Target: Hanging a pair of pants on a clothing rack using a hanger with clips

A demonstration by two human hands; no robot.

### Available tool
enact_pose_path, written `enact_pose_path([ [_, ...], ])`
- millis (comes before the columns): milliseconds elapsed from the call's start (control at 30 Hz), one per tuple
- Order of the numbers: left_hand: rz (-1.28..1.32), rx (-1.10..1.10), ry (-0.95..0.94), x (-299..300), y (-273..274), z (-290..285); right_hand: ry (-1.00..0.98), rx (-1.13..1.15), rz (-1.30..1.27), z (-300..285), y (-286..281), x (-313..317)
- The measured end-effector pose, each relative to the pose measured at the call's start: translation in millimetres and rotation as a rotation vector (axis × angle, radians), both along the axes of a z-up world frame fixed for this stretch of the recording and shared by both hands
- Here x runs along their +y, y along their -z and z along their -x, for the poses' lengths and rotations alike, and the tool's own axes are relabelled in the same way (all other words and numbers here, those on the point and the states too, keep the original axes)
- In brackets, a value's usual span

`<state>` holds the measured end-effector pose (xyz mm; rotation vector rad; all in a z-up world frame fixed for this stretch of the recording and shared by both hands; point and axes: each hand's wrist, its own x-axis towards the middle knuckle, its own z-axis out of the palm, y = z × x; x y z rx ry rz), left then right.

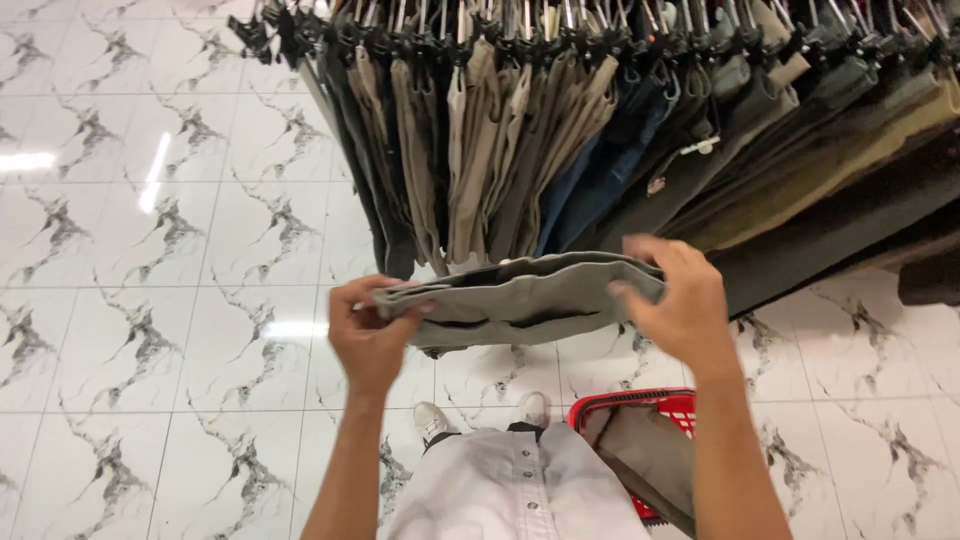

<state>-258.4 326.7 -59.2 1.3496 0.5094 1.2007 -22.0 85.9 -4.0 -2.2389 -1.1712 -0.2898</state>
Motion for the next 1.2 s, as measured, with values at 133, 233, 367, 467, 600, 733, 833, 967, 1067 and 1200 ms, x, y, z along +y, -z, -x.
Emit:
enact_pose_path([
  [133,0.024,0.006,0.068,-18,-8,-16,-0.261,0.006,-0.118,50,-14,58],
  [233,-0.038,0.065,0.116,-21,-10,-17,-0.482,0.195,-0.093,72,-18,93],
  [367,-0.155,0.062,0.102,-10,-22,-15,-0.543,0.519,-0.105,69,-37,121],
  [467,-0.268,0.132,0.037,-6,-25,-6,-0.535,0.524,-0.141,65,-22,132],
  [600,-0.437,0.253,-0.079,-5,-25,2,-0.499,0.484,-0.176,66,-10,143],
  [733,-0.478,0.244,-0.065,-2,-24,13,-0.476,0.492,-0.192,69,-17,147],
  [833,-0.368,0.244,0.024,-1,-22,16,-0.526,0.511,-0.178,72,-27,148],
  [967,-0.224,0.247,0.115,1,-18,16,-0.541,0.494,-0.170,70,-35,148],
  [1067,-0.124,0.220,0.236,-1,-17,18,-0.548,0.493,-0.175,65,-41,145],
  [1200,-0.051,0.175,0.414,-7,-18,15,-0.552,0.522,-0.187,64,-46,138],
])
